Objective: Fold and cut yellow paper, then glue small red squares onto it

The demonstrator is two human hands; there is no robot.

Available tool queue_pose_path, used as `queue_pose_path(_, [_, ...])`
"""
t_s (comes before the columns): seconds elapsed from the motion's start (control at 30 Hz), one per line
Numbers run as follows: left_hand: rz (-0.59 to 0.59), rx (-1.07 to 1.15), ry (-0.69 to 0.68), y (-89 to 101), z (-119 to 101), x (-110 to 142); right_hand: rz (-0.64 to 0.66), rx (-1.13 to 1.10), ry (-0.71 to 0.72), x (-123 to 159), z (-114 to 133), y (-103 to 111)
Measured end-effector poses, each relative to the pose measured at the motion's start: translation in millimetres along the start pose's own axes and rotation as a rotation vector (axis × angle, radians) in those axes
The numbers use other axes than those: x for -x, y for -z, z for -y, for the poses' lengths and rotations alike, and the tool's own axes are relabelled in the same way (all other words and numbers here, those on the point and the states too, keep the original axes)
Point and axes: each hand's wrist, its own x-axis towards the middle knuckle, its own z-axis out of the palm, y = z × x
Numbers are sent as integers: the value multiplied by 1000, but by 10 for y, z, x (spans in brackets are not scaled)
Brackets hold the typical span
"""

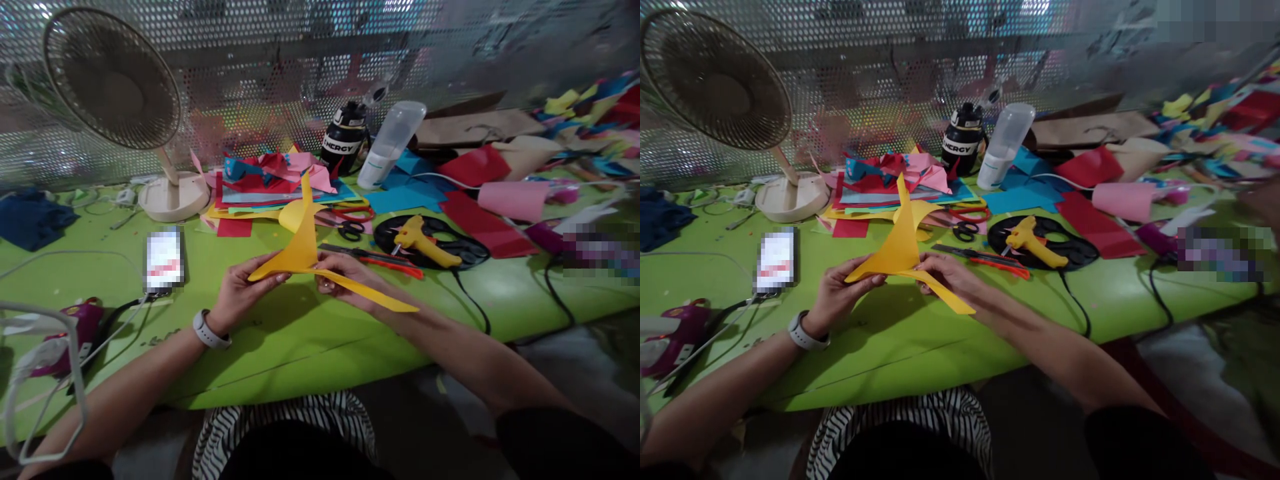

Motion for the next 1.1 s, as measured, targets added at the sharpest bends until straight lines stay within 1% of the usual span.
queue_pose_path(0.17, [16, 84, 51, -18, 26, 3, 31, -15, -25, -27, -36, 40])
queue_pose_path(0.33, [23, 157, 50, -25, 46, -8, 37, -35, -41, -25, -30, 49])
queue_pose_path(0.43, [36, 187, 44, -21, 73, -26, 21, -32, -41, -27, -35, 42])
queue_pose_path(0.63, [20, 184, 52, -22, 104, -37, -74, -136, -83, 16, -6, -3])
queue_pose_path(0.77, [5, 188, 62, -30, 94, -34, -89, -153, -109, 25, 15, -12])
queue_pose_path(1.0, [11, 243, 88, -45, 100, -32, -38, -212, -87, -42, -74, 64])
queue_pose_path(1.1, [-5, 292, 119, -55, 115, -36, -30, -228, -76, -47, -75, 76])
